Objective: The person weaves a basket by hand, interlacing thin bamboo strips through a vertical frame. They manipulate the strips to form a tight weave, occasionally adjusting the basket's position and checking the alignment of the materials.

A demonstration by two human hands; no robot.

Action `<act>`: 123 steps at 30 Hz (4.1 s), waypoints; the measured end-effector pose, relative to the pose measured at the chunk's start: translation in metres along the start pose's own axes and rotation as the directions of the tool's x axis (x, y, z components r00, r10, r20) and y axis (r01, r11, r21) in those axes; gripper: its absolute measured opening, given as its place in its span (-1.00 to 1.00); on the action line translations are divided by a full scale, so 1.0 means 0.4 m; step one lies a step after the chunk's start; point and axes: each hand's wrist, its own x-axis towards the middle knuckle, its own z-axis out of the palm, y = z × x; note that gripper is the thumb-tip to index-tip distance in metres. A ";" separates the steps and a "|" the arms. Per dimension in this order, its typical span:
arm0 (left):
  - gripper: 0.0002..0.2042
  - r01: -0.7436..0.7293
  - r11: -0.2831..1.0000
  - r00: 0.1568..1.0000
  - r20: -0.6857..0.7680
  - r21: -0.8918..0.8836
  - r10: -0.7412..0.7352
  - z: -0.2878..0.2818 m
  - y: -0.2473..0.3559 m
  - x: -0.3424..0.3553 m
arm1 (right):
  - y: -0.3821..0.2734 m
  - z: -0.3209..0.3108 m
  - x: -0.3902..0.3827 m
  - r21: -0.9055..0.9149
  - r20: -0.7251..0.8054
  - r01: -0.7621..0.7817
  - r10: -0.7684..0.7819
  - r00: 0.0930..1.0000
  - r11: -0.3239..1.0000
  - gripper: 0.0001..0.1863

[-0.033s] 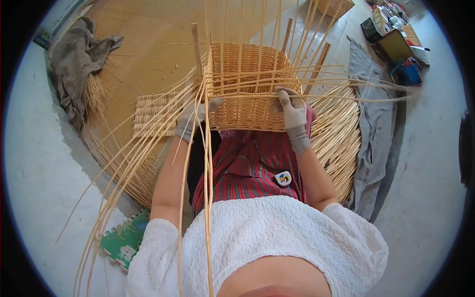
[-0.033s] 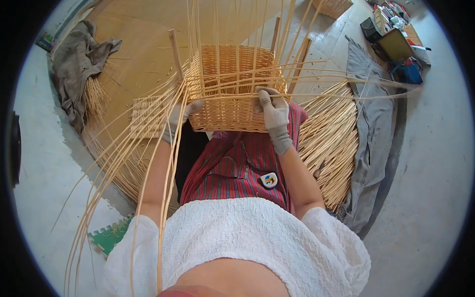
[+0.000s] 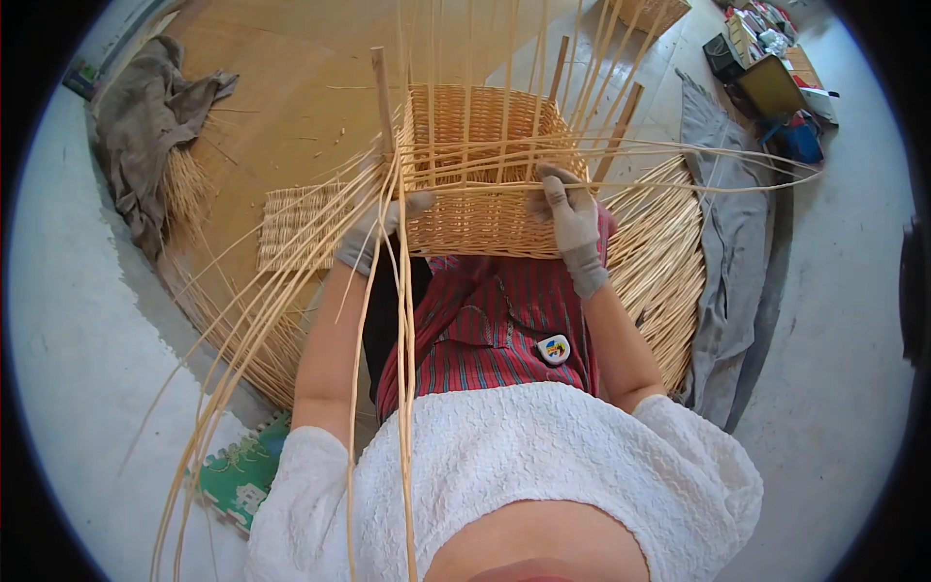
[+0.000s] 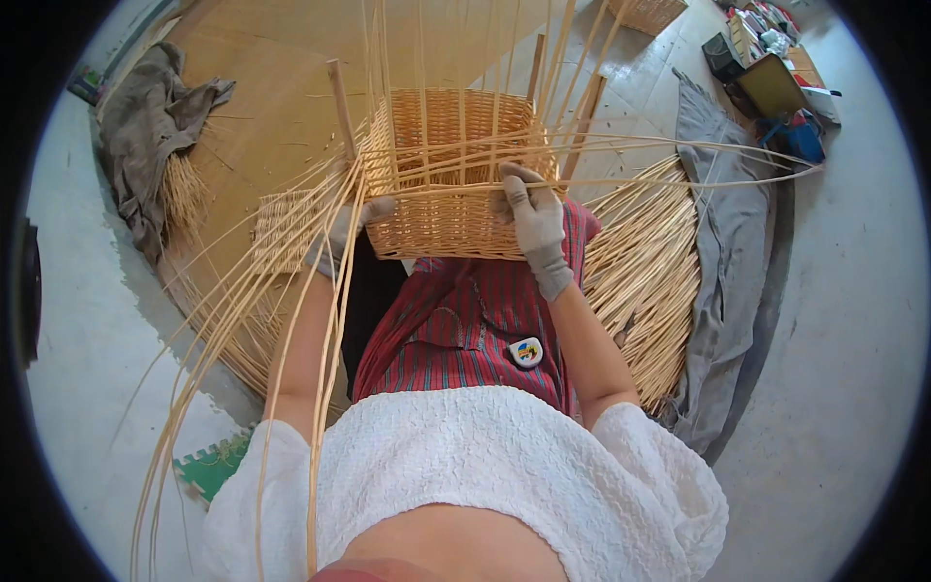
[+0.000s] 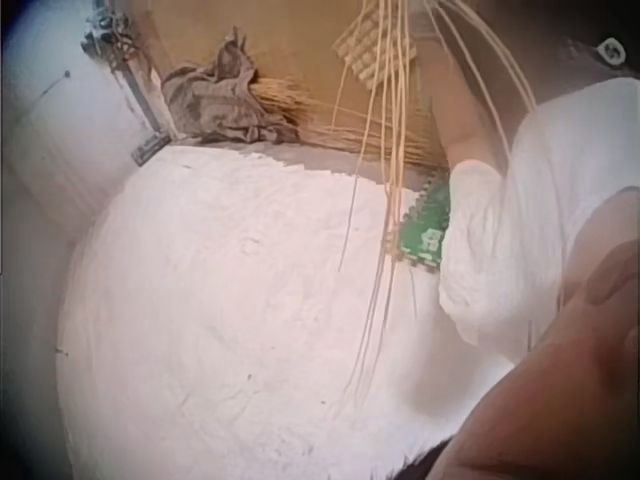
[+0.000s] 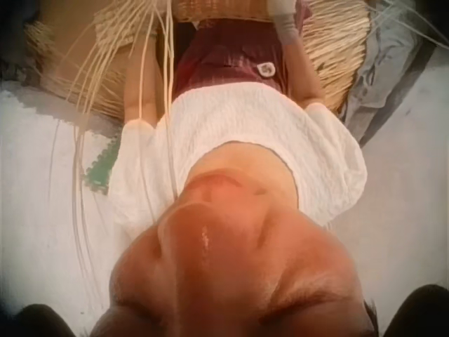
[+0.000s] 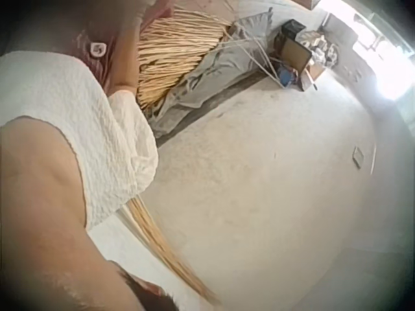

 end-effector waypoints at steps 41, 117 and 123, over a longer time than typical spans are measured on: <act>-0.43 0.122 0.942 0.901 -0.363 -0.314 -0.237 0.020 -0.195 0.009 | -0.254 0.439 0.251 -0.774 0.081 0.372 -0.502 0.861 0.512 -0.02; -0.40 0.155 0.714 0.986 -0.066 0.683 -0.150 0.451 0.113 0.178 | -0.065 -0.197 -0.070 0.210 -0.253 0.166 -0.110 0.961 0.964 -0.71; -0.57 -0.265 0.725 0.933 -0.021 0.636 0.360 0.287 0.021 -0.084 | 0.004 -0.207 -0.115 0.197 -0.035 -0.412 0.426 0.904 0.890 -0.58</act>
